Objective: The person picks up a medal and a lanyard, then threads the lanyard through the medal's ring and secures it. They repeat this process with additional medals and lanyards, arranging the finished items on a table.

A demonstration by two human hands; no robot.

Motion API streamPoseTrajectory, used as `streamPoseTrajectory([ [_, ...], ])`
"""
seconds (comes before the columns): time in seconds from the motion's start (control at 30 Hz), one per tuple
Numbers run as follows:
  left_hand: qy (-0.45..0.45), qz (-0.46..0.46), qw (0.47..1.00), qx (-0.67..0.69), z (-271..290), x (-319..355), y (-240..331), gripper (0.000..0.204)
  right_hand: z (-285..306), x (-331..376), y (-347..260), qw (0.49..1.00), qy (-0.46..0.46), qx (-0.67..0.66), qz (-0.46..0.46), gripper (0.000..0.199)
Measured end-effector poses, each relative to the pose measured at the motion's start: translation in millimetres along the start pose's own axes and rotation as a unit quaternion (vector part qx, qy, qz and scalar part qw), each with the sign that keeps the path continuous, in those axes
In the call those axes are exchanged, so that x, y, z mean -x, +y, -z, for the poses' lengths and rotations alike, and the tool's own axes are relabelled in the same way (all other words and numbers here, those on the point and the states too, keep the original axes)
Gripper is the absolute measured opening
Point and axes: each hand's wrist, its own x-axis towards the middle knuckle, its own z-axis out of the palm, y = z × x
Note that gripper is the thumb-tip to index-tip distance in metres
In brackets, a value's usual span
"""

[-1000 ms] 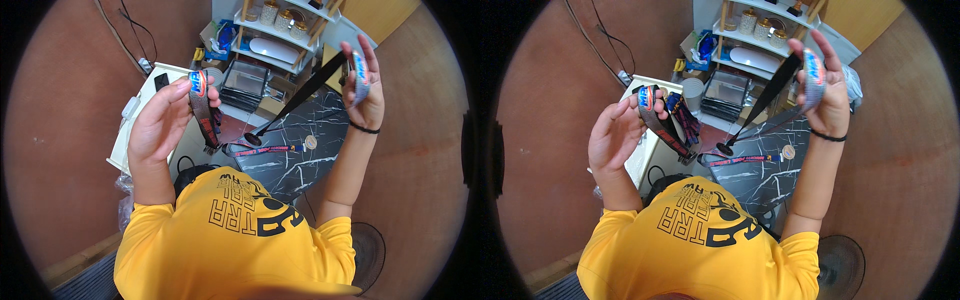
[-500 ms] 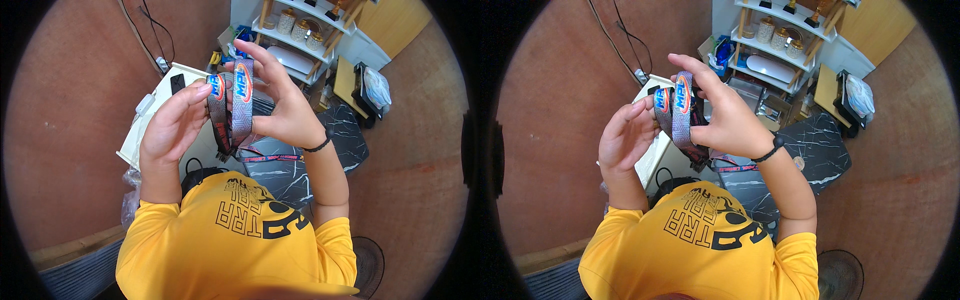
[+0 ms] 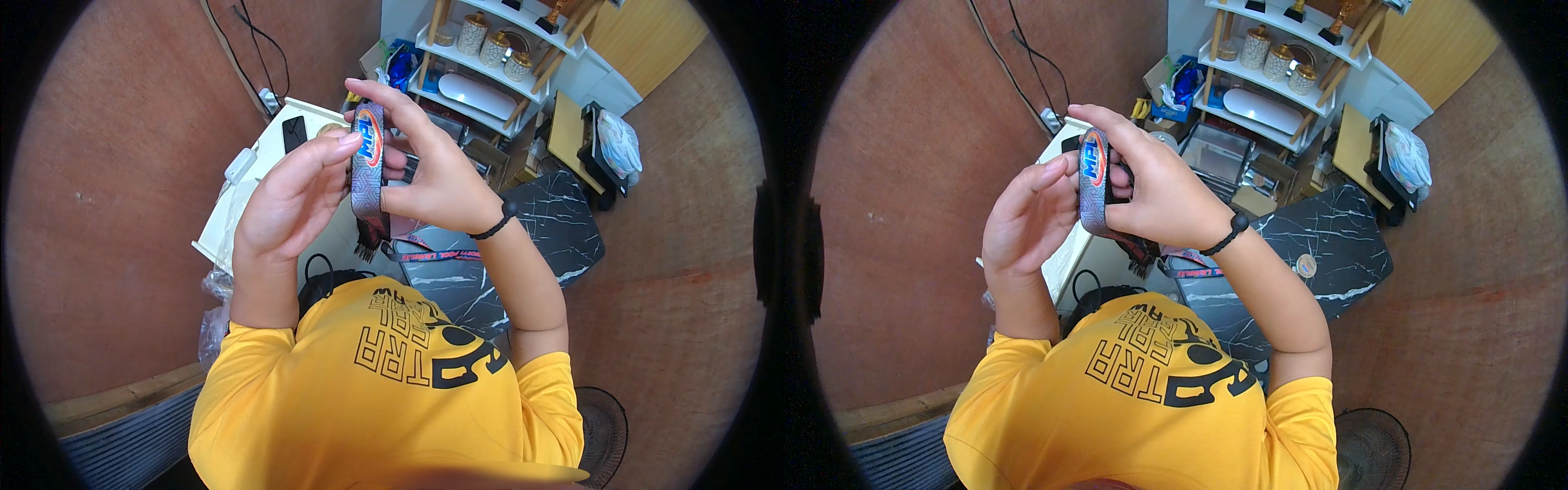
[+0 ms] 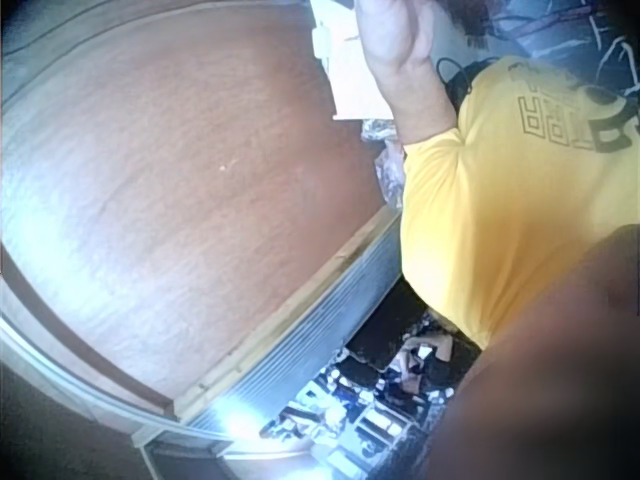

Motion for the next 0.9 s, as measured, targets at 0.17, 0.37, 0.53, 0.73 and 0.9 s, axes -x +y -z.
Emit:
streamPoseTrajectory([
  [0.17, 0.012, -0.001, 1.0, 0.016, 3, -1, -2, 0.037, -2, 1, 1, 1.0, 0.005, 0.03, 0.0, 0.089],
  [0.37, 0.013, -0.023, 0.999, 0.04, 8, 3, 3, 0.039, 9, 16, 10, 0.986, -0.055, -0.057, -0.144, 0.087],
  [0.53, 0.004, -0.041, 0.999, 0.015, 6, 3, 3, 0.041, 18, 43, 55, 0.985, -0.107, 0.038, -0.13, 0.071],
  [0.73, 0.005, -0.038, 0.999, 0.023, 8, 5, 5, 0.043, -30, 95, 182, 0.941, -0.155, 0.134, -0.268, 0.051],
  [0.9, -0.04, -0.027, 0.999, -0.016, 11, 4, 12, 0.063, -120, 144, 263, 0.961, -0.007, 0.175, -0.214, 0.052],
])
